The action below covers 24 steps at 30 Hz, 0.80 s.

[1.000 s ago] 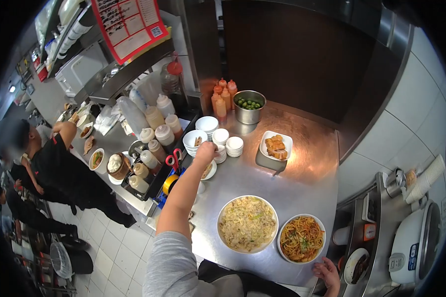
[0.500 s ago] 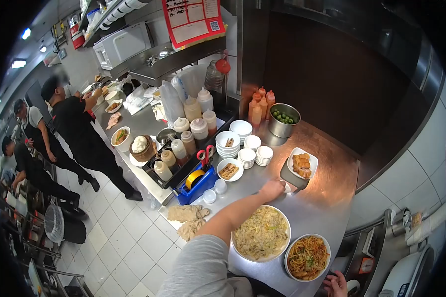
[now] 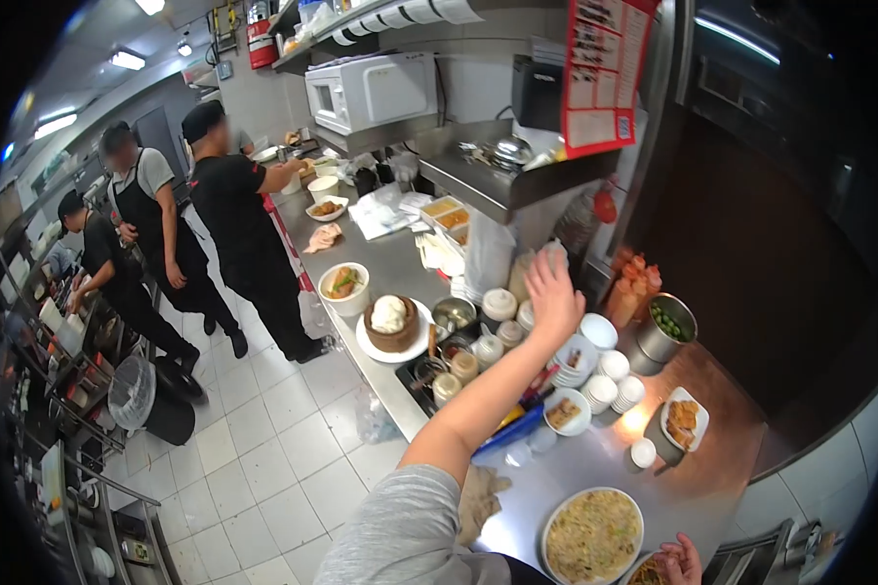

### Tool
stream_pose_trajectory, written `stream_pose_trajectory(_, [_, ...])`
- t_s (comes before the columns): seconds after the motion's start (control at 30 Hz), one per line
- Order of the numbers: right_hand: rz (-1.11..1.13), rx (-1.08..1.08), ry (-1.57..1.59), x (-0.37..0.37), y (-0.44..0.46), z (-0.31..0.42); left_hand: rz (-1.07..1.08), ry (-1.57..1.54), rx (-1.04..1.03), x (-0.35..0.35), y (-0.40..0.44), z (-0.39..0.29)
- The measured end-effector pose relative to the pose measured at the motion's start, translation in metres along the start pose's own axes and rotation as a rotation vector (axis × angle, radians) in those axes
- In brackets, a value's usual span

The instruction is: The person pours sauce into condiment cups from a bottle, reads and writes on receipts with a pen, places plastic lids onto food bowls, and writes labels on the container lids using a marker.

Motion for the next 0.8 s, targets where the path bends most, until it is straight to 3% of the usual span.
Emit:
stream_pose_trajectory(0.1, [0.058,0.045,0.026,-0.060,0.036,0.023,0.363,-0.096,0.157,-0.041,0.036,0.087])
stream_pose_trajectory(0.2, [0.065,-0.030,0.021,-0.090,0.059,0.020,0.514,-0.185,0.190,-0.066,0.044,0.122])
stream_pose_trajectory(0.23, [0.053,-0.020,-0.010,-0.096,0.063,0.026,0.474,-0.205,0.200,-0.068,0.044,0.132])
stream_pose_trajectory(0.33, [0.073,0.020,0.013,-0.118,0.066,0.046,0.665,-0.197,0.240,-0.095,0.049,0.144])
stream_pose_trajectory(0.4, [0.102,0.018,0.009,-0.122,0.067,0.051,0.600,-0.174,0.147,-0.086,0.053,0.140])
stream_pose_trajectory(0.6, [0.079,0.114,-0.148,-0.106,0.078,0.089,0.406,-0.367,-0.092,0.000,0.052,0.075])
stream_pose_trajectory(0.8, [-0.015,0.458,-0.280,-0.118,0.133,0.187,0.236,-0.397,-0.522,0.127,0.027,-0.091])
Point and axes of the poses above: each hand's wrist, its own y-axis towards the middle knuckle, its own x-axis out of the back of the hand, z = x × y, the point moved 10 cm from there along y, towards the middle knuckle, and after that the axes turned 13 degrees about z, right-handed, at the moved point
